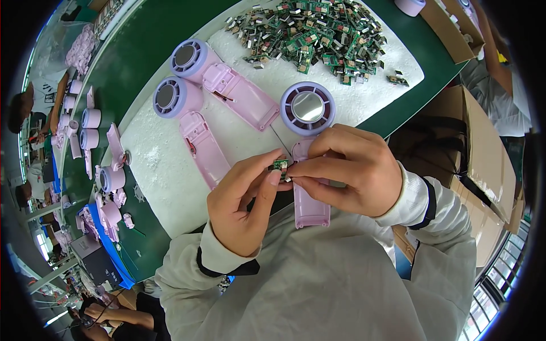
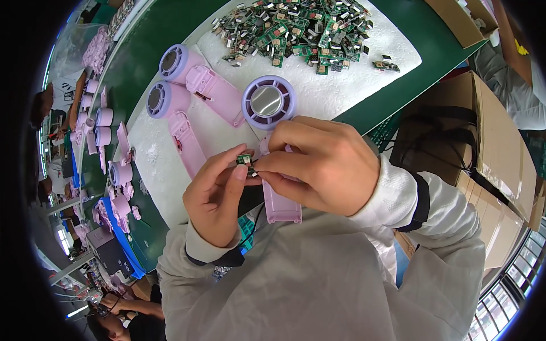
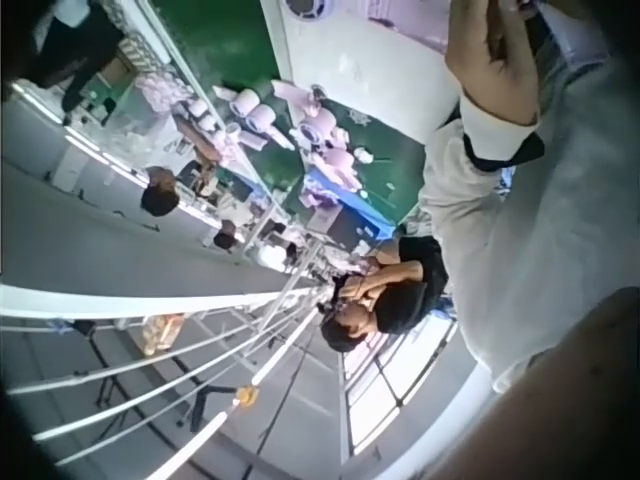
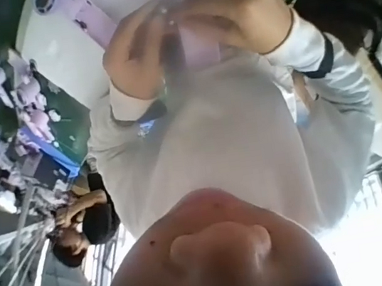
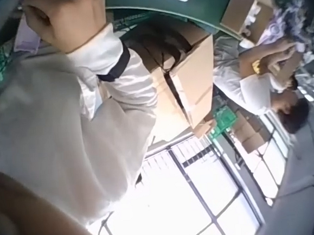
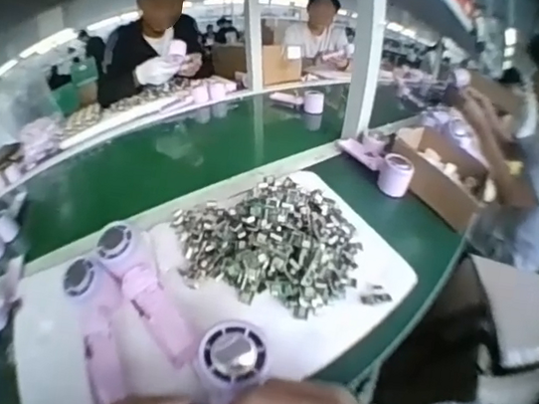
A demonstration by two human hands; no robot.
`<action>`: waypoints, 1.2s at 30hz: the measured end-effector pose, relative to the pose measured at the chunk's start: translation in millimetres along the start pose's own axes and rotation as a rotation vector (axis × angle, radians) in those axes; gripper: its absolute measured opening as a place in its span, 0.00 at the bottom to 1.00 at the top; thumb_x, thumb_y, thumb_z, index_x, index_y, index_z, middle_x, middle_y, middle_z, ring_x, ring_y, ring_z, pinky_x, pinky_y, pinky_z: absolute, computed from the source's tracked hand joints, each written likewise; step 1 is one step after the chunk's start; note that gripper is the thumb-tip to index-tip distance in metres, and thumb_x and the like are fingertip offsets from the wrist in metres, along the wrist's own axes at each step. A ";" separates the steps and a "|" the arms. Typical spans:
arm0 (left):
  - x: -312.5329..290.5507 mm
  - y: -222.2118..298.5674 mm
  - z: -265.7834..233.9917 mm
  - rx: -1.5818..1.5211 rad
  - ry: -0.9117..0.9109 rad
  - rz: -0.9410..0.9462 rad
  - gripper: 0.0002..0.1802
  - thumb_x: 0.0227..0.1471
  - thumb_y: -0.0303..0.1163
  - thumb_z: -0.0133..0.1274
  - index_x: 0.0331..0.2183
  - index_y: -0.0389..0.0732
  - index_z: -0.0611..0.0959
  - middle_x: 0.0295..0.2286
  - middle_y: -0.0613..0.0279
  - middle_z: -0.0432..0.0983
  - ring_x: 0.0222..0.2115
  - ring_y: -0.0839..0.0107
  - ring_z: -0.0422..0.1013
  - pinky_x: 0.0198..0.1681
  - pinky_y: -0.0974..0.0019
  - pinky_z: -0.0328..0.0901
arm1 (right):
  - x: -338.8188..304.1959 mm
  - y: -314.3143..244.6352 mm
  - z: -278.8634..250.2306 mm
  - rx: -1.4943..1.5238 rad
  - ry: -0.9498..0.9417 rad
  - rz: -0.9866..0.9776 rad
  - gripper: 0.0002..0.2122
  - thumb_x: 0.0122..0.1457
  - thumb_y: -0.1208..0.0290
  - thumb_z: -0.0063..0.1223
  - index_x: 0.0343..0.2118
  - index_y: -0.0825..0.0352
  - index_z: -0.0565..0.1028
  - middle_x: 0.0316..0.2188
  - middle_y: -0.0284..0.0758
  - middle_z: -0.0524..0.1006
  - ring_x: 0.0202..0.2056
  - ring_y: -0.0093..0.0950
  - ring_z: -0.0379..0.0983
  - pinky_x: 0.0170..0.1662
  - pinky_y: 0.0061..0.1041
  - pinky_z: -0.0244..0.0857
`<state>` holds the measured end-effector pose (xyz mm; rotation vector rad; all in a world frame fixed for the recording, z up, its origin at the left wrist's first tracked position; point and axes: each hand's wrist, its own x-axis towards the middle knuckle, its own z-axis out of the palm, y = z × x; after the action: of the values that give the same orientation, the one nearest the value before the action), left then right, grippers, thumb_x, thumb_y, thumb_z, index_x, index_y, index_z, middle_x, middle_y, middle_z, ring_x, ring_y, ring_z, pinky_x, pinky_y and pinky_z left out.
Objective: The person assembles handheld fans by connecting a wire from the fan handle to a circuit board and fitting the board into the housing. This process is repeated multiple times, with the person reaching for new components from the work surface after each assembly.
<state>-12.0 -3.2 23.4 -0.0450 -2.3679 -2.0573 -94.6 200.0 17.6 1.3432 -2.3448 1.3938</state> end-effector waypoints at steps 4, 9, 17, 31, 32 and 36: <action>0.2 -0.6 -0.2 -0.034 0.003 -0.041 0.17 0.64 0.19 0.49 0.53 0.28 0.76 0.46 0.49 0.75 0.42 0.64 0.79 0.45 0.66 0.77 | 0.3 -1.1 2.0 -0.006 -0.003 0.006 0.11 0.45 0.80 0.67 0.34 0.65 0.83 0.30 0.32 0.74 0.27 0.28 0.73 0.28 0.26 0.68; -1.7 -0.9 1.0 -0.105 -0.025 -0.004 0.16 0.64 0.19 0.48 0.53 0.28 0.77 0.47 0.48 0.75 0.43 0.63 0.79 0.45 0.65 0.78 | 3.9 -11.9 -3.3 0.145 0.040 0.238 0.07 0.47 0.81 0.64 0.31 0.69 0.80 0.30 0.35 0.74 0.27 0.29 0.74 0.29 0.25 0.69; -2.3 -2.3 1.5 -0.074 -0.059 0.032 0.16 0.63 0.17 0.48 0.53 0.28 0.77 0.47 0.48 0.75 0.43 0.61 0.80 0.45 0.64 0.78 | 4.2 -10.3 -3.7 0.029 0.039 0.210 0.06 0.47 0.81 0.63 0.30 0.69 0.78 0.30 0.35 0.74 0.26 0.29 0.74 0.29 0.24 0.69; -2.3 -5.5 0.1 -0.044 -0.036 0.096 0.18 0.61 0.15 0.50 0.52 0.32 0.79 0.46 0.48 0.75 0.42 0.62 0.80 0.43 0.66 0.79 | 3.1 -10.2 -3.3 0.116 0.040 0.202 0.08 0.45 0.81 0.65 0.31 0.69 0.80 0.28 0.34 0.74 0.26 0.26 0.73 0.28 0.23 0.68; -2.4 -5.6 0.0 -0.054 -0.033 0.087 0.18 0.61 0.15 0.50 0.52 0.32 0.79 0.45 0.48 0.75 0.41 0.62 0.80 0.43 0.66 0.79 | 3.0 -10.6 -3.4 0.118 0.040 0.215 0.08 0.46 0.81 0.65 0.31 0.69 0.81 0.28 0.34 0.74 0.25 0.26 0.73 0.27 0.23 0.68; -5.2 -6.8 -1.4 -0.012 -0.053 0.117 0.18 0.61 0.15 0.50 0.52 0.33 0.80 0.46 0.48 0.75 0.42 0.62 0.79 0.44 0.66 0.79 | 3.5 -11.4 -2.6 0.115 0.032 0.221 0.07 0.46 0.81 0.67 0.31 0.69 0.81 0.27 0.34 0.74 0.24 0.25 0.72 0.27 0.22 0.67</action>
<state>-7.0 -5.6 16.7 -0.2357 -2.3214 -2.0418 -89.4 197.5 28.3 1.1032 -2.4896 1.6196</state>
